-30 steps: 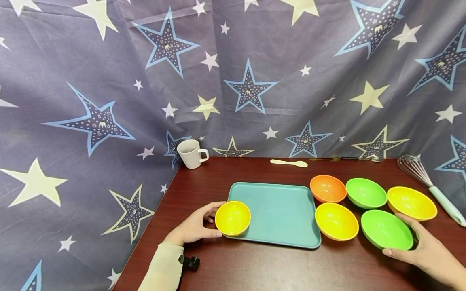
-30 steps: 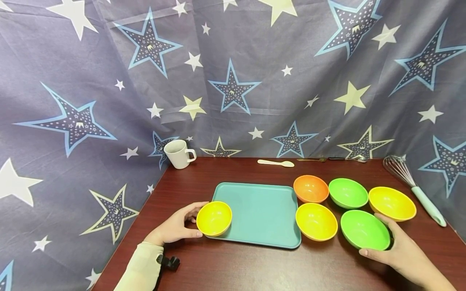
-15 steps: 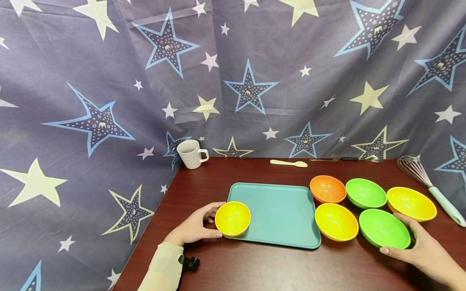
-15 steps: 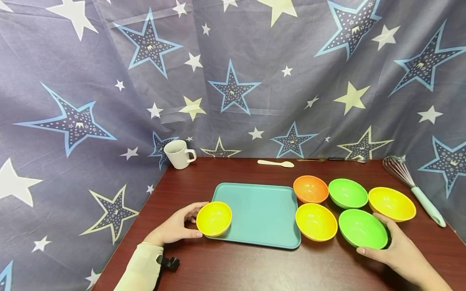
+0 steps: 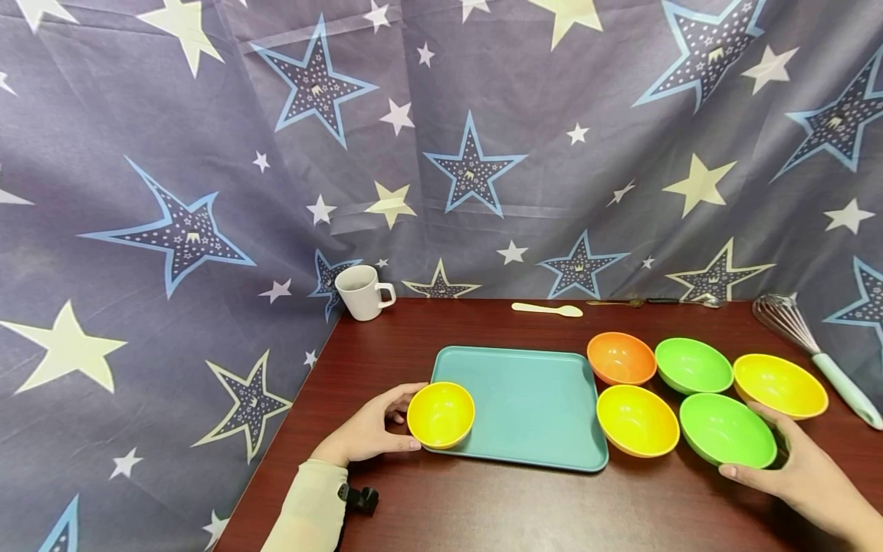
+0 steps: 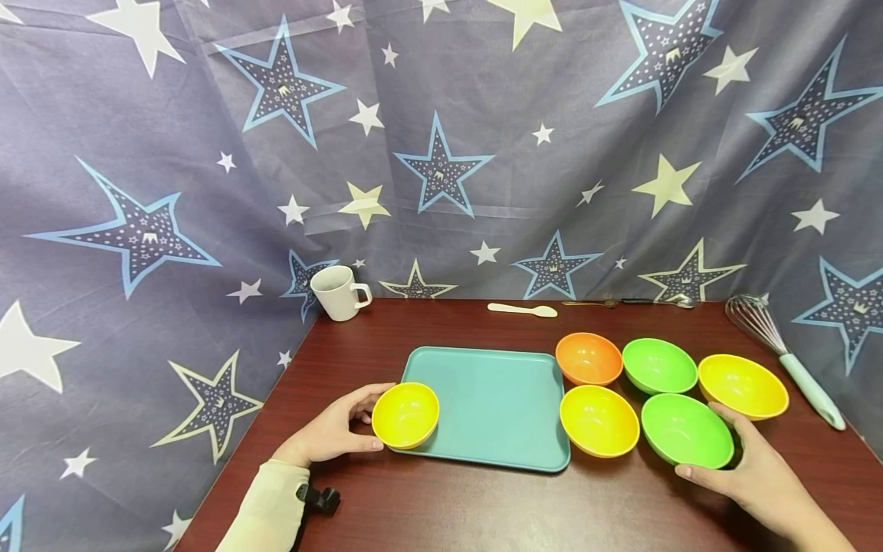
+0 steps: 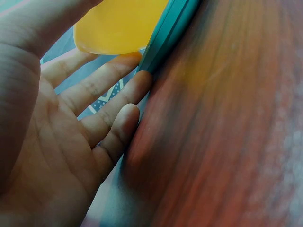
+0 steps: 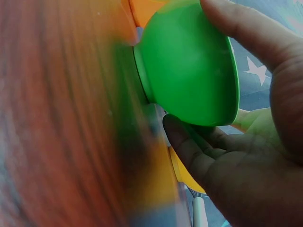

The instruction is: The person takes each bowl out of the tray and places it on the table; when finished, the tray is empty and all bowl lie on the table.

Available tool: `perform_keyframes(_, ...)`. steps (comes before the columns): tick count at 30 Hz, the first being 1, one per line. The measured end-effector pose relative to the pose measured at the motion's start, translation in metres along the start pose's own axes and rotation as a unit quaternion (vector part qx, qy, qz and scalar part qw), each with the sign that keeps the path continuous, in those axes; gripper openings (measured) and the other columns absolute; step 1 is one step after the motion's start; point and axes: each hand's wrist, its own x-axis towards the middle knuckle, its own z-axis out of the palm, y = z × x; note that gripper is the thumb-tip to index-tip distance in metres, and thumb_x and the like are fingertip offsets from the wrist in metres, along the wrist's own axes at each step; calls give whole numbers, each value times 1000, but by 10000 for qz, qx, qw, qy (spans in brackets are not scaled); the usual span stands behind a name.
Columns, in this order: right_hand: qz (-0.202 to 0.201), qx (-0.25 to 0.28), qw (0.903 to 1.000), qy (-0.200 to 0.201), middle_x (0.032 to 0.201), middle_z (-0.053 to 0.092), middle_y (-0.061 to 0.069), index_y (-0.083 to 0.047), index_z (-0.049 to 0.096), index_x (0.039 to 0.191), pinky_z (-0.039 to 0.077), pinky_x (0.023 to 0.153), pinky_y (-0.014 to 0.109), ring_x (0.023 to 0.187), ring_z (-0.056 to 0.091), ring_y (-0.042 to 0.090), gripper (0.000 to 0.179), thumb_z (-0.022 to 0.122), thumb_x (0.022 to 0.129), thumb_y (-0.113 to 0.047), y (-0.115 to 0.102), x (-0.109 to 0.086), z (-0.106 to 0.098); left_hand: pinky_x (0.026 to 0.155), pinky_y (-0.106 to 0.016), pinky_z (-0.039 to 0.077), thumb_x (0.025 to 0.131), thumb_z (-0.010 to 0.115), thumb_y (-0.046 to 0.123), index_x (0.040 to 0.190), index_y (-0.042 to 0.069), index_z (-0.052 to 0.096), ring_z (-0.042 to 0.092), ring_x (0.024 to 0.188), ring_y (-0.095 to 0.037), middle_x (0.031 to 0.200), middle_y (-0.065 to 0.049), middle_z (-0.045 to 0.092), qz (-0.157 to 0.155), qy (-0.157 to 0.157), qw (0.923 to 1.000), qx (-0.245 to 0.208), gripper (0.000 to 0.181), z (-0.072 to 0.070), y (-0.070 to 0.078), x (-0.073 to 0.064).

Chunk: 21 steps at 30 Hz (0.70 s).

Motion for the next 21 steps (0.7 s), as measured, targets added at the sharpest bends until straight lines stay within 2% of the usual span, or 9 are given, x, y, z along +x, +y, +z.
perform_keyframes(3, -20, 21, 10000, 25, 153, 27, 43, 10, 8, 162, 29, 105, 63, 128, 35, 56, 117, 84, 90, -44, 0, -1, 1, 93, -42, 52, 84, 91, 30, 155, 32, 46, 64, 112, -22, 126, 8, 67, 15, -2, 10000, 11, 85, 0, -1, 0)
perform_keyframes(4, -68, 23, 9999, 75, 152, 28, 42, 8, 9, 163, 30, 109, 52, 129, 37, 49, 117, 84, 89, -43, 1, -1, 1, 93, -42, 52, 84, 91, 30, 155, 32, 46, 64, 112, -22, 126, 8, 67, 18, -4, 10000, 17, 85, 0, -1, 0)
perform_keyframes(5, -137, 22, 9998, 146, 152, 31, 41, 8, 11, 163, 33, 108, 39, 128, 43, 37, 116, 85, 89, -42, 1, -2, 2, 93, -42, 52, 84, 91, 30, 155, 32, 46, 64, 112, -21, 125, 8, 67, 21, -8, 10000, 17, 84, 0, -1, 0)
perform_keyframes(7, -316, 62, 9990, 296, 149, 36, 38, 7, 15, 163, 36, 95, 18, 117, 50, 11, 112, 87, 88, -36, 1, -4, 2, 94, -41, 52, 84, 91, 29, 155, 32, 46, 64, 112, -21, 126, 8, 67, 24, -8, 10000, 20, 84, 0, -1, 0)
perform_keyframes(8, -420, 125, 9983, 381, 148, 38, 38, 7, 16, 162, 34, 87, 10, 110, 48, -2, 110, 88, 88, -32, 0, -5, 2, 94, -41, 52, 84, 91, 29, 155, 32, 46, 64, 113, -21, 126, 8, 67, 18, -5, 10000, 20, 84, 0, -1, 0)
perform_keyframes(9, -500, 196, 9976, 447, 146, 39, 38, 8, 17, 162, 37, 82, 9, 105, 43, -13, 109, 88, 87, -29, 0, -6, 1, 94, -41, 52, 84, 91, 29, 155, 32, 46, 64, 113, -21, 126, 8, 67, 10, -2, 10000, 27, 84, 0, -1, 0)
perform_keyframes(10, -571, 233, 9966, 550, 144, 41, 38, 8, 18, 161, 34, 74, 4, 98, 36, -21, 109, 89, 86, -26, 0, -7, 1, 94, -41, 52, 84, 91, 29, 155, 32, 47, 64, 112, -21, 126, 8, 67, 9, 2, 10000, 28, 84, 0, -1, 0)
perform_keyframes(15, -679, 498, 9912, 1024, 138, 44, 42, 12, 16, 160, 39, 70, 3, 95, 37, -25, 109, 90, 85, -17, 0, -6, -2, 93, -40, 52, 84, 91, 30, 153, 33, 49, 64, 113, -20, 126, 9, 68, -42, 8, 10000, 76, 80, 0, -3, 2)
perform_keyframes(21, -707, 502, 9837, 1572, 133, 49, 41, 11, 26, 157, 35, 70, 2, 95, 38, -24, 102, 91, 83, -16, -9, -7, -3, 93, -39, 53, 83, 92, 31, 151, 35, 50, 63, 113, -18, 126, 11, 68, -110, 45, 9998, 146, 79, 1, -4, 2)
